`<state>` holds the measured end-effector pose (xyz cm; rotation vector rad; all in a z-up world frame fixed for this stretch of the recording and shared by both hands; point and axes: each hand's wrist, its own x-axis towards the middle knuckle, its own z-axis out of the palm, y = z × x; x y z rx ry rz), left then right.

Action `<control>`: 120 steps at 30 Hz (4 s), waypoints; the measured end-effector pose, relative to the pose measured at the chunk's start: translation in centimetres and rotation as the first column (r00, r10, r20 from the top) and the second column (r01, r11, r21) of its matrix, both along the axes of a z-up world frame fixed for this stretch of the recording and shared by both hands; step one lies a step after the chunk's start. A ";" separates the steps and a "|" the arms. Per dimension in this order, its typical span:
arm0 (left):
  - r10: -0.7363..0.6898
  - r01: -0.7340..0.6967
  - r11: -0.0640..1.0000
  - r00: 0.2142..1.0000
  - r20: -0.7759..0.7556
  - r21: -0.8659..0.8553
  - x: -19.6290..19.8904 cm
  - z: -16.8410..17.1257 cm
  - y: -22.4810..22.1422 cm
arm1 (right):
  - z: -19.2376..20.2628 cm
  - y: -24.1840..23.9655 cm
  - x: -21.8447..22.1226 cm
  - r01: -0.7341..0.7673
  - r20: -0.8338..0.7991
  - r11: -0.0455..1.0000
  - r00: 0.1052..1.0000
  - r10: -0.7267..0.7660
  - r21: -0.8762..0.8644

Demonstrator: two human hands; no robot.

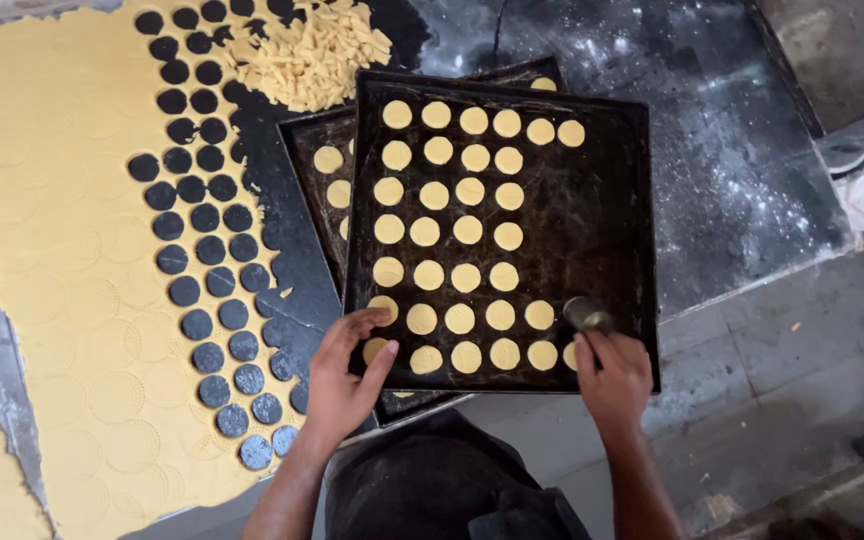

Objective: The person uses a cylindrical tool to cut circular pieces from a large sheet of dough and places them onto a metal baking tray.

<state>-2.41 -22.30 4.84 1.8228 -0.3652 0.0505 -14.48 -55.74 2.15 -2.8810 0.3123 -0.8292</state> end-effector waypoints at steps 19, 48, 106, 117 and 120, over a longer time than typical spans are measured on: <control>0.320 -0.321 0.947 0.929 -0.185 0.028 -1.8 -2.3 12.3 | 0.7 24.5 23.4 -0.621 0.099 0.526 0.696 0.711 0.581; 0.238 -0.233 0.971 0.954 -0.182 0.048 0.4 -3.9 15.6 | -4.4 20.8 32.2 0.431 -0.142 -0.215 0.658 0.740 0.876; -0.102 0.081 0.989 0.978 0.180 0.122 -2.0 -0.3 1.1 | 0.6 -3.5 5.5 -0.034 -0.091 0.908 0.993 0.079 0.418; 0.203 -0.206 0.978 0.977 0.070 0.045 1.0 -2.2 13.4 | -0.6 25.3 27.4 -0.571 -0.035 0.451 0.593 0.804 0.686; 0.259 -0.259 0.964 0.966 0.002 0.067 2.7 -3.0 16.0 | -2.0 31.1 33.0 -0.645 -0.028 0.461 0.564 0.825 0.609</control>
